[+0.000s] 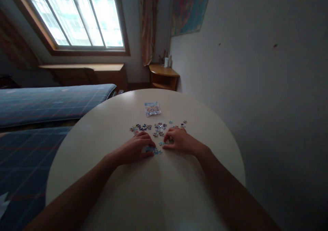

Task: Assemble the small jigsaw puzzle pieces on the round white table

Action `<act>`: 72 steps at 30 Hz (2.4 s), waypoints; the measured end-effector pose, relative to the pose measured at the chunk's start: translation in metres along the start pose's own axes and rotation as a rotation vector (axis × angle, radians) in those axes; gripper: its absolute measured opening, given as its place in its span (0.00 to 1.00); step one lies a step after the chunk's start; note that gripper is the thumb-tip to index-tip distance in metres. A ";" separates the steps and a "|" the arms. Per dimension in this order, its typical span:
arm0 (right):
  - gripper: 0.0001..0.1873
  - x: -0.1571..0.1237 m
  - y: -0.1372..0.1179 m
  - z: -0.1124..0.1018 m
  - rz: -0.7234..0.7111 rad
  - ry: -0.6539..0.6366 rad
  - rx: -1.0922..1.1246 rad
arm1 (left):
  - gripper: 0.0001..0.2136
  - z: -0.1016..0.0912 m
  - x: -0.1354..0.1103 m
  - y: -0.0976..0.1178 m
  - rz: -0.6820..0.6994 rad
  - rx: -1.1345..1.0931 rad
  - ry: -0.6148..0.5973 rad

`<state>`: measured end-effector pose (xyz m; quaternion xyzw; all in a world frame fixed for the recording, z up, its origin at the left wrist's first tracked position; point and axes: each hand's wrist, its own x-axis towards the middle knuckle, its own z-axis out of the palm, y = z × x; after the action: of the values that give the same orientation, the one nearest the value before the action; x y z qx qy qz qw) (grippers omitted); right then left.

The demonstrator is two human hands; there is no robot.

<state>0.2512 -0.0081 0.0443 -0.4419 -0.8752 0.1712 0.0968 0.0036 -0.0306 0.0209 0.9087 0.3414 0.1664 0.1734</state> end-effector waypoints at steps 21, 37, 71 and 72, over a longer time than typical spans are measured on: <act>0.05 0.002 0.000 0.009 -0.077 -0.006 0.101 | 0.10 0.000 0.000 -0.002 0.011 -0.034 0.008; 0.07 0.001 -0.007 0.010 -0.072 -0.027 0.234 | 0.09 -0.003 0.001 0.003 -0.003 -0.029 0.000; 0.08 0.002 -0.001 0.006 -0.026 0.010 0.293 | 0.09 -0.003 0.001 0.003 -0.012 -0.041 -0.012; 0.08 0.002 -0.001 0.006 -0.026 0.010 0.298 | 0.09 -0.004 0.001 0.003 -0.014 -0.042 -0.011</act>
<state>0.2474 -0.0085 0.0395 -0.4121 -0.8454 0.2954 0.1680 0.0046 -0.0311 0.0254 0.9033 0.3430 0.1675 0.1957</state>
